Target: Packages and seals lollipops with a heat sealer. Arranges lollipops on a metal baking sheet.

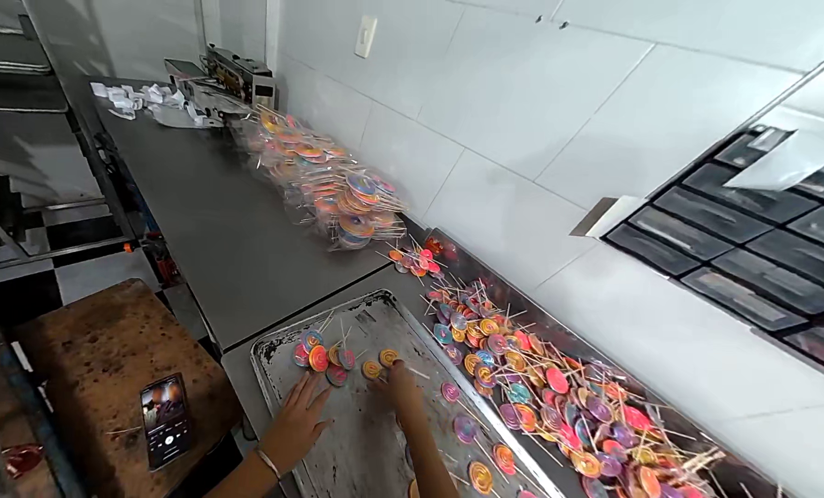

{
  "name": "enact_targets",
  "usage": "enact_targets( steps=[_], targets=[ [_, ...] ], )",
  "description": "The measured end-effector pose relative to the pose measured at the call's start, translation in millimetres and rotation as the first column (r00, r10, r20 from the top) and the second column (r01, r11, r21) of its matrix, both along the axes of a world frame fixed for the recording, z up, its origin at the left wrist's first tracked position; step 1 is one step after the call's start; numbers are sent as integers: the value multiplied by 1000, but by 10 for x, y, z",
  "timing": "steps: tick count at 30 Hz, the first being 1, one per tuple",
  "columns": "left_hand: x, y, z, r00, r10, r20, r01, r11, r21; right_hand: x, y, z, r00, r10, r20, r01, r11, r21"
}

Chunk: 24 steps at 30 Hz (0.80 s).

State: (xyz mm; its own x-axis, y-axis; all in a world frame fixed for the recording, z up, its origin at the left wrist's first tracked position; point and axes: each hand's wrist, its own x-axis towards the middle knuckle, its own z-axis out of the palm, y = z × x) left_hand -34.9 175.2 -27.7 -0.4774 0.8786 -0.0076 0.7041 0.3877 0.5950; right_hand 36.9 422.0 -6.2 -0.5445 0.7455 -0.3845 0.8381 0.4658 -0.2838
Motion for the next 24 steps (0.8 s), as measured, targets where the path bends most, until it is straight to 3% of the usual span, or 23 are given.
enact_targets(
  steps=[4, 8, 13, 15, 20, 24],
  targets=[
    [16, -89, -8, 1000, 13, 26, -12, 1000, -25, 0, 80, -20, 1000, 16, 2, -16, 997, -82],
    [35, -166, -3, 997, 72, -34, -68, 992, 103, 113, 317, 46, 987, 163, -8, -163, 986, -36],
    [49, -198, -32, 996, 86, -14, -85, 995, 60, 118, 433, -82, 947, 309, -87, -308, 951, 29],
    [70, -198, -24, 997, 83, 3, -83, 996, 39, 94, 352, -82, 955, 291, -57, -290, 956, 37],
    [103, -197, 82, 993, 56, 100, -45, 994, -101, 102, 154, -62, 998, 55, -2, -55, 998, 44],
    [134, -237, 77, 990, 65, 122, -57, 996, -71, 169, 410, -233, 982, 157, -101, -154, 987, 42]
  ],
)
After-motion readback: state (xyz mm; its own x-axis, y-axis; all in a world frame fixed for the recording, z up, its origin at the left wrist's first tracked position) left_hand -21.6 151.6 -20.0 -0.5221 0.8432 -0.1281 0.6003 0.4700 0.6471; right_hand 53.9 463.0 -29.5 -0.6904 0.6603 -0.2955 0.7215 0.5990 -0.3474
